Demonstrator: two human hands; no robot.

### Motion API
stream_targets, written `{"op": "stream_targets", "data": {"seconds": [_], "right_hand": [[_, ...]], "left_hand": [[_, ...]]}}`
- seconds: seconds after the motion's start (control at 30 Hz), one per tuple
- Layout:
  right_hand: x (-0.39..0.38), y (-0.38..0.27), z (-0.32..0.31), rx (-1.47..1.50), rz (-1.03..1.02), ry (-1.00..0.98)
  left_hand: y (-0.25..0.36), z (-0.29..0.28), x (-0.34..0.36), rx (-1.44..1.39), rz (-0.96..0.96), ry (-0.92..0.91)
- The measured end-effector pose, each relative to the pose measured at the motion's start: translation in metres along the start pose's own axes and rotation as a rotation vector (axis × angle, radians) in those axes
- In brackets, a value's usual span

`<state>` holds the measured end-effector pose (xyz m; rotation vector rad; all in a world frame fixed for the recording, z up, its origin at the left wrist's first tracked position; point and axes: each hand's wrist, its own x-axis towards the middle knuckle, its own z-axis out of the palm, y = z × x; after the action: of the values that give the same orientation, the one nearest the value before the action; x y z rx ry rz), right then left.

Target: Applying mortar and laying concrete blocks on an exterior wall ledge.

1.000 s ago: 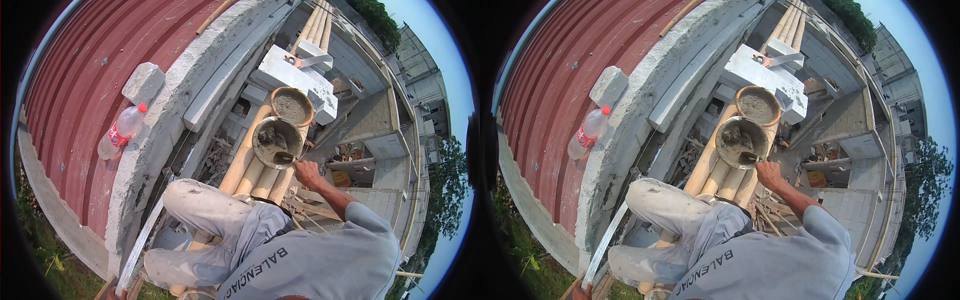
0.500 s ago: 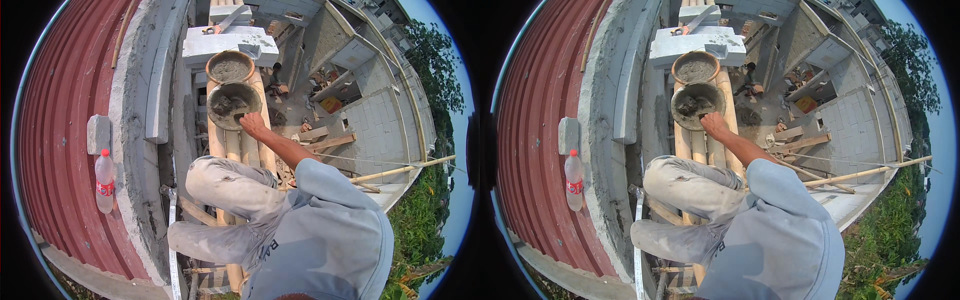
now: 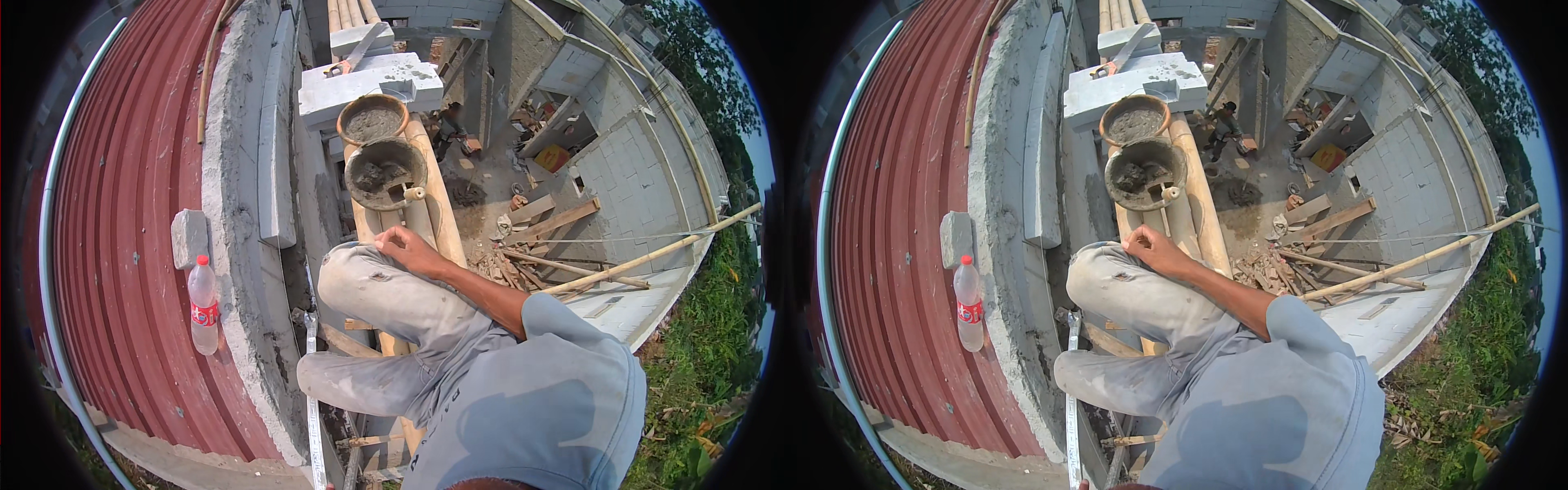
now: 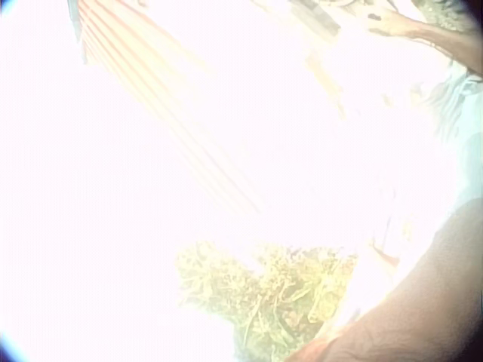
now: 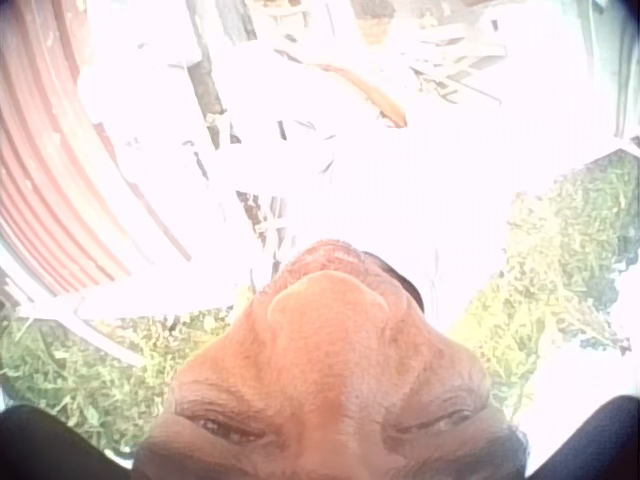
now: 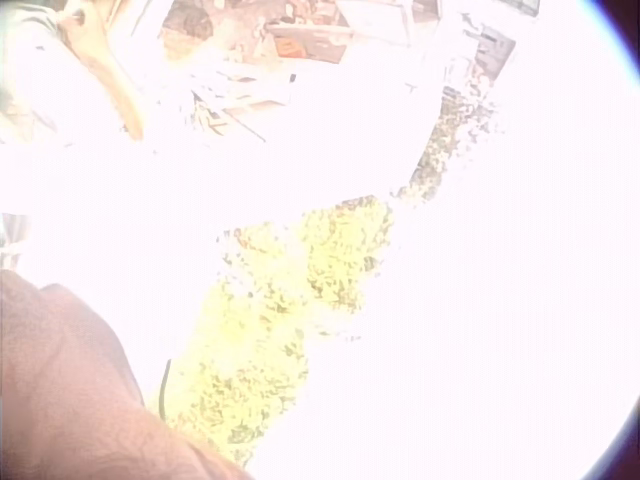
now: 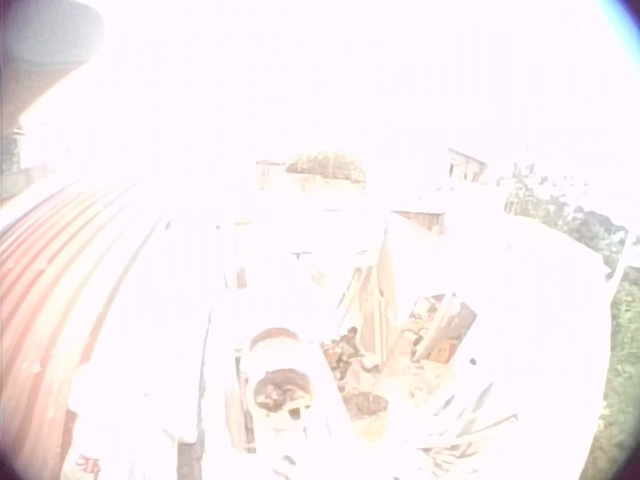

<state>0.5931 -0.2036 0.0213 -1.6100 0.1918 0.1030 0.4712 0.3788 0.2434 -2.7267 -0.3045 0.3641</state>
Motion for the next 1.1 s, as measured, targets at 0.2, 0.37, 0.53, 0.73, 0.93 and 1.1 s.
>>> {"op": "stream_targets", "data": {"seconds": [0.2, 0.37, 0.53, 0.73, 0.93, 1.1], "right_hand": [[-0.034, -0.042, -0.013, -0.254, -0.099, -0.048], [-0.058, -0.031, -0.024, -0.401, -0.149, -0.162], [-0.050, -0.037, -0.023, -0.408, -0.121, -0.091], [0.028, -0.024, -0.051, -0.332, 0.040, 0.194], [0.142, 0.106, -0.267, -0.602, 0.166, 0.803], [0.171, 0.108, -0.208, -0.335, 0.547, 0.483]], "left_hand": [[0.015, -0.005, -0.002, 0.011, 0.057, 0.001], [0.026, 0.003, -0.014, 0.006, 0.083, -0.019], [0.019, 0.021, -0.047, 0.000, 0.042, -0.081], [0.030, 0.043, -0.102, -0.065, -0.155, -0.170], [0.083, 0.056, -0.137, -0.173, -0.341, -0.236], [0.128, 0.051, -0.171, -0.172, -0.509, -0.342]]}}
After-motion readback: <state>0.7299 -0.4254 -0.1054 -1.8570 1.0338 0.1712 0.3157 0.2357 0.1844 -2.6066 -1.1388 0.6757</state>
